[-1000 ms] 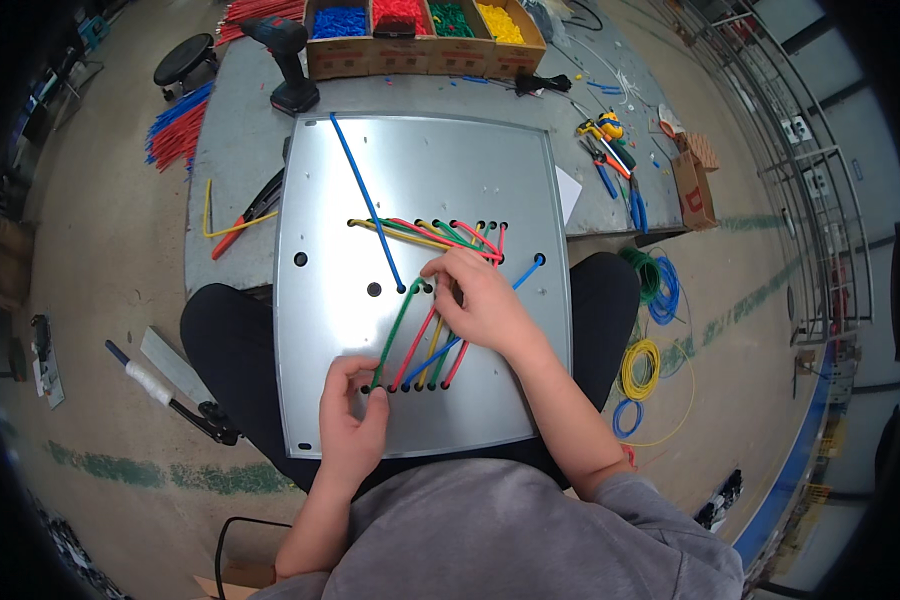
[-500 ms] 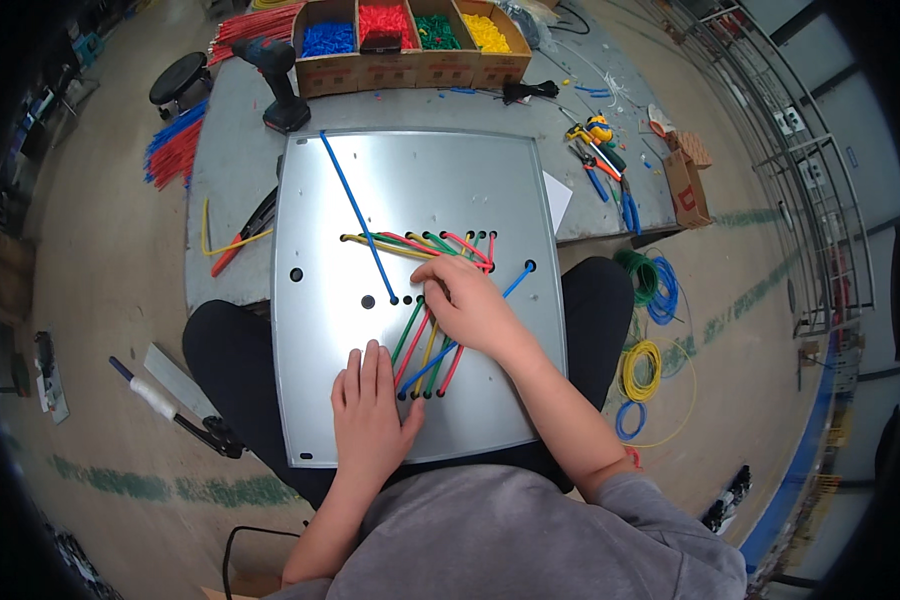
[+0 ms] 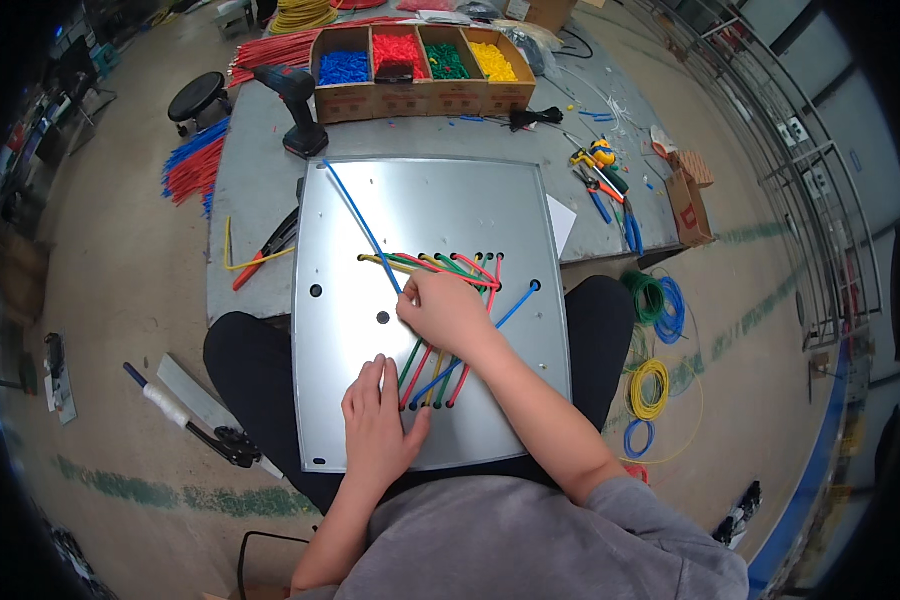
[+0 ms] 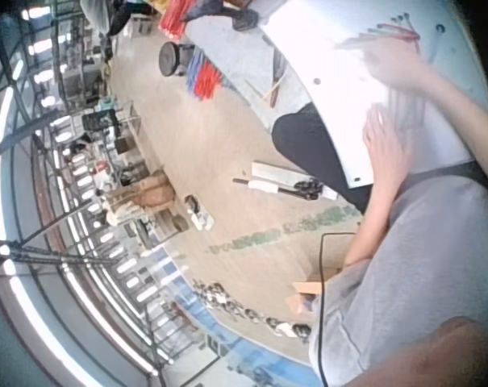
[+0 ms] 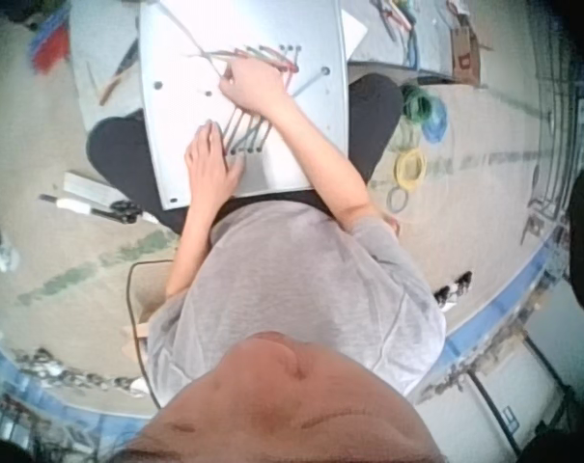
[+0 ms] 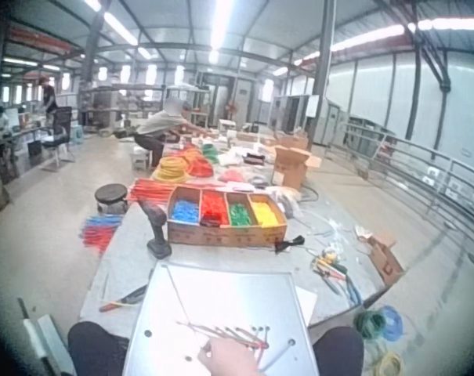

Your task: The person threads colored wires through holes in a metal plate, then lifts the plate to reveal an electrical panel with circuit breakers. They continue inserting and arranging wires into the panel while referencing a paper document.

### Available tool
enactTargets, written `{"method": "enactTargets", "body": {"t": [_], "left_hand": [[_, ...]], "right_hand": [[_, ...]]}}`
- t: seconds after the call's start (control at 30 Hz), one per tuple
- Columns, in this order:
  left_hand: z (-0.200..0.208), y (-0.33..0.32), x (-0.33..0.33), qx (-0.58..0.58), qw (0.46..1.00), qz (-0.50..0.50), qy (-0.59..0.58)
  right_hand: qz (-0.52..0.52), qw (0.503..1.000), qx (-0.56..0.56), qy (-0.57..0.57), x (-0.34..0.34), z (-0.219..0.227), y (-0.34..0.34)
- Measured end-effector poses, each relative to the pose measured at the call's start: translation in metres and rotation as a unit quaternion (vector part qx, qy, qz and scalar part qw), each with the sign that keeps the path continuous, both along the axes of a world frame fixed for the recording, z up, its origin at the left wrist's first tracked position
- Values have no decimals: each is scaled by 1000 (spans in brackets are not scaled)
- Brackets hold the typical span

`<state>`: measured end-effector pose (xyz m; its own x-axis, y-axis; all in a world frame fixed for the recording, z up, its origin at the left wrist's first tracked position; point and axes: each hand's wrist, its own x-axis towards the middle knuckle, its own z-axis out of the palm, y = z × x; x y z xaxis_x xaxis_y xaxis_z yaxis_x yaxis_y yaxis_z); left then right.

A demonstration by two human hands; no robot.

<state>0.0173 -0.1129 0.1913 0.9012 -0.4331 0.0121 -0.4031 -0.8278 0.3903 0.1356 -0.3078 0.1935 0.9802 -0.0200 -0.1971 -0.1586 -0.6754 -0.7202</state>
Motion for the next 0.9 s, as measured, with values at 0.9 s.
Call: {"method": "enactTargets", "body": {"t": [0.9], "left_hand": [[-12,18,3,-282,953,102,44]], "right_hand": [[106,991,82,-4,13,18,-26]]}}
